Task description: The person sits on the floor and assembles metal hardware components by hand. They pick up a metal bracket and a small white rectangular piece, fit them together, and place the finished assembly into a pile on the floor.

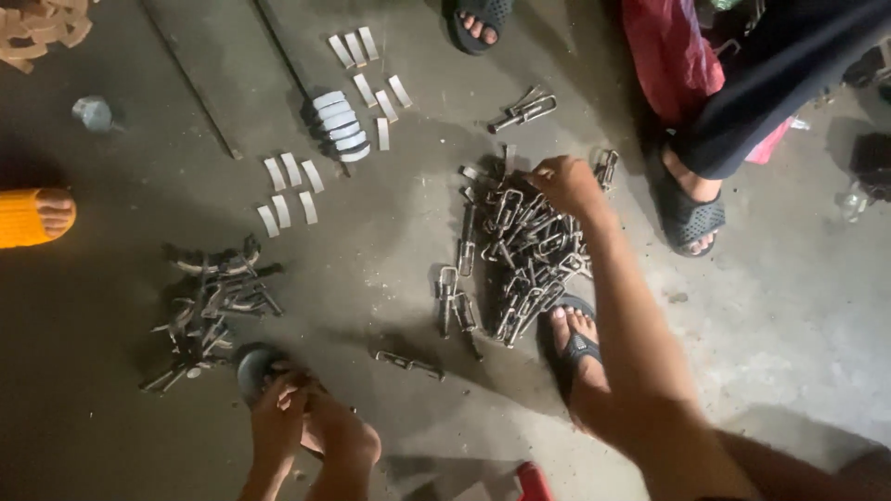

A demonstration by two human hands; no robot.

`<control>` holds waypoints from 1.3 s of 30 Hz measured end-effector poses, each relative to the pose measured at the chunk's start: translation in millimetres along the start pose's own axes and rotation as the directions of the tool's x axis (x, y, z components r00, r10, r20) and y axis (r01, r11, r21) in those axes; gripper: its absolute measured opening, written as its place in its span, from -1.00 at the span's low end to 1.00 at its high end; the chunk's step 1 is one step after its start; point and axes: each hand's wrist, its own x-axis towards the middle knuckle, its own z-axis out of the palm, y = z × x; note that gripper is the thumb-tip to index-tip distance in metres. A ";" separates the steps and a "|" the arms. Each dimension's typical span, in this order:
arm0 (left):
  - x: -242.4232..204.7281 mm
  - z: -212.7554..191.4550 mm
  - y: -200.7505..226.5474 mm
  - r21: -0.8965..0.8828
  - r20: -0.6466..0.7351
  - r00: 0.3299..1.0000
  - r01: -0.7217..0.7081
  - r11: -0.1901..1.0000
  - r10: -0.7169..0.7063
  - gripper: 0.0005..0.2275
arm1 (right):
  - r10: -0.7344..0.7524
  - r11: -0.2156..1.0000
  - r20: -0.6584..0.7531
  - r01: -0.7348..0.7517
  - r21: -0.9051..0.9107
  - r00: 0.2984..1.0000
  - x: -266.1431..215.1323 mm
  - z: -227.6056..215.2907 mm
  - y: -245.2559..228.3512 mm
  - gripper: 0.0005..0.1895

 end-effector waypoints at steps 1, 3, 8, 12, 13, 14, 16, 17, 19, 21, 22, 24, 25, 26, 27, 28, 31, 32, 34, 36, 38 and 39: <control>-4.5 1.0 9.6 0.003 0.000 1.000 0.002 1.000 -0.002 -0.79 | 0.002 1.000 0.002 -0.002 0.002 1.000 0.6 8.9 7.1 -0.77; -11.8 2.5 30.1 -0.064 0.018 0.994 0.106 0.992 -0.106 -0.79 | -0.055 0.993 -0.056 0.048 -0.107 0.997 2.4 26.3 20.7 -0.73; -8.5 4.9 25.4 0.009 0.069 0.995 0.073 0.997 -0.073 -0.76 | -0.039 0.993 -0.076 0.030 -0.112 0.996 -22.7 16.4 7.1 -0.75; -1.5 7.6 17.6 -0.037 0.106 0.994 0.044 0.998 -0.040 -0.76 | -0.131 0.983 -0.100 0.116 -0.140 0.986 -25.2 11.9 15.7 -0.81; -0.9 8.7 17.2 -0.042 0.098 0.994 0.047 0.998 -0.043 -0.76 | -0.140 0.982 -0.096 0.126 -0.141 0.985 -37.2 2.0 -9.9 -0.81; -0.3 9.3 16.9 -0.033 0.135 0.990 0.047 0.998 -0.042 -0.78 | -0.027 0.993 -0.114 0.014 -0.119 0.993 -49.8 -7.9 -35.6 -0.88; 2.3 13.1 16.5 -0.028 0.149 0.988 0.054 0.998 -0.049 -0.80 | 0.065 0.993 -0.118 -0.076 -0.091 0.991 -68.2 -19.2 -74.8 -0.86; 3.4 15.9 15.5 -0.050 0.229 0.974 0.011 0.999 0.001 -0.75 | 0.013 0.997 -0.165 -0.026 -0.077 0.986 -76.0 -20.1 -87.1 -0.83; -1.5 16.5 30.3 -0.072 0.291 0.956 -0.016 0.997 0.037 -0.70 | -0.047 0.998 -0.197 0.037 -0.056 0.979 -88.1 -7.5 -105.3 -0.78; -12.2 13.8 62.2 -0.003 0.410 0.880 -0.262 0.965 0.240 -0.67 | -0.143 0.941 -0.246 0.209 0.266 0.959 -98.8 18.7 -117.9 -0.71; -24.5 11.9 77.5 -0.001 0.399 0.887 -0.252 0.968 0.231 -0.67 | -0.152 0.938 -0.235 0.215 0.271 0.960 -111.0 33.8 -135.8 -0.71; -39.5 10.3 120.6 -0.638 0.415 0.874 0.081 0.766 0.254 -0.54 | -0.069 0.709 -0.043 0.079 0.701 0.997 -128.3 54.3 -172.4 -0.79; -32.1 15.7 116.7 -0.643 0.406 0.877 0.073 0.762 0.258 -0.54 | -0.080 0.708 -0.045 0.088 0.700 0.996 -133.5 65.6 -180.2 -0.79; -24.0 21.2 112.5 -0.831 0.289 0.925 0.112 0.545 0.249 -0.70 | -0.045 0.605 0.050 -0.013 0.796 0.998 -138.5 77.4 -187.6 -0.81; -17.6 26.4 106.1 -0.952 0.180 0.964 0.121 0.282 0.196 -0.76 | -0.020 0.487 0.158 -0.128 0.864 0.987 -145.5 90.8 -194.6 -0.83; -27.5 16.4 129.9 -0.953 0.174 0.966 0.116 0.279 0.192 -0.76 | -0.026 0.489 0.164 -0.130 0.863 0.986 -144.8 101.3 -194.3 -0.83; -32.5 -2.9 157.1 -0.942 -0.065 0.982 -0.119 0.313 0.178 -0.78 | -0.037 0.242 0.283 -0.266 0.933 0.958 -143.2 126.8 -193.8 -0.80; -17.5 -1.0 138.6 -0.919 -0.060 0.980 -0.130 0.373 0.192 -0.91 | -0.084 0.167 0.323 -0.306 0.937 0.943 -142.4 129.4 -193.0 -0.78; 2.8 1.8 122.9 -0.891 -0.050 0.976 -0.139 0.432 0.210 -0.94 | -0.129 0.092 0.354 -0.344 0.934 0.926 -138.7 129.0 -192.5 -0.74; 10.2 1.6 122.1 -0.844 -0.162 0.983 -0.186 0.503 0.092 -0.83 | -0.181 0.096 0.342 -0.330 0.939 0.922 -136.7 127.4 -194.7 -0.68; 9.9 -0.8 127.5 -0.810 -0.173 0.981 -0.191 0.555 0.084 -0.81 | -0.202 0.111 0.324 -0.307 0.945 0.924 -133.5 132.2 -193.3 -0.67; 9.7 -1.3 130.5 -0.773 -0.184 0.980 -0.194 0.604 0.080 -0.79 | -0.222 0.126 0.302 -0.280 0.952 0.927 -131.7 133.9 -192.1 -0.67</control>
